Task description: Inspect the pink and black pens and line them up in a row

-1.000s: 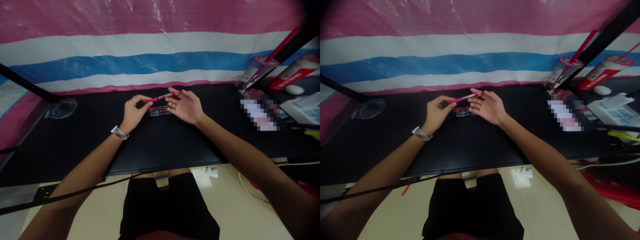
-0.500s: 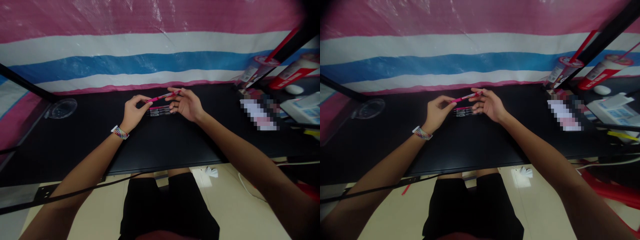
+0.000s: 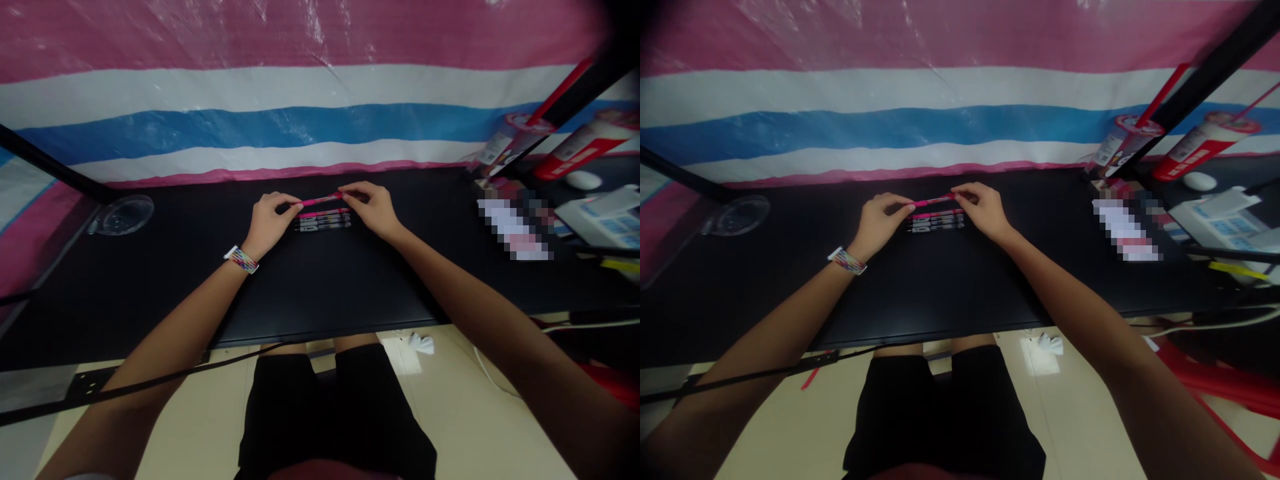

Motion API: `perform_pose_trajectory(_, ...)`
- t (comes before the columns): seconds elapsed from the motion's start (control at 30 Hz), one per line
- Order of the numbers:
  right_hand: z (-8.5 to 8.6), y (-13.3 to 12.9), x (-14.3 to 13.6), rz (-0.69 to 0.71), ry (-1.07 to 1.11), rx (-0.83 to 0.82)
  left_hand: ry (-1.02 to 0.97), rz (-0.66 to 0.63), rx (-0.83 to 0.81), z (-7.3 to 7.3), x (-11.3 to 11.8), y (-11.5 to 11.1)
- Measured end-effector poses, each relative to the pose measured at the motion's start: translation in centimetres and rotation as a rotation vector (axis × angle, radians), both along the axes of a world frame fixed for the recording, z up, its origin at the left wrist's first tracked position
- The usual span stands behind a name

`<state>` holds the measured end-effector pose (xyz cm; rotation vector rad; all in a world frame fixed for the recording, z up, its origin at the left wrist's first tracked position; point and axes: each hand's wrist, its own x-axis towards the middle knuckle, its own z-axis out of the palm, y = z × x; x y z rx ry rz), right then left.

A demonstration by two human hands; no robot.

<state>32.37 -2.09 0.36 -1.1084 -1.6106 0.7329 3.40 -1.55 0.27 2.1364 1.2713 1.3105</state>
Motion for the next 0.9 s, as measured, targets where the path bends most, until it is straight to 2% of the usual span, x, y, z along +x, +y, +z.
perform_pose_trajectory(0.17, -0.5, 0.3, 0.4, 0.000, -0.239, 0.083, 0.044, -0.004, -0.026, -0.9, -0.5, 0.7)
perform_pose_trajectory(0.3, -0.6, 0.3, 0.5, 0.008, -0.344, 0.119, 0.053, -0.001, -0.056, -1.2, -0.5, 0.9)
perform_pose_trajectory(0.9, -0.4, -0.1, 0.3, -0.011, -0.408, 0.122, 0.082, -0.021, -0.057, -1.2, -0.5, 0.9)
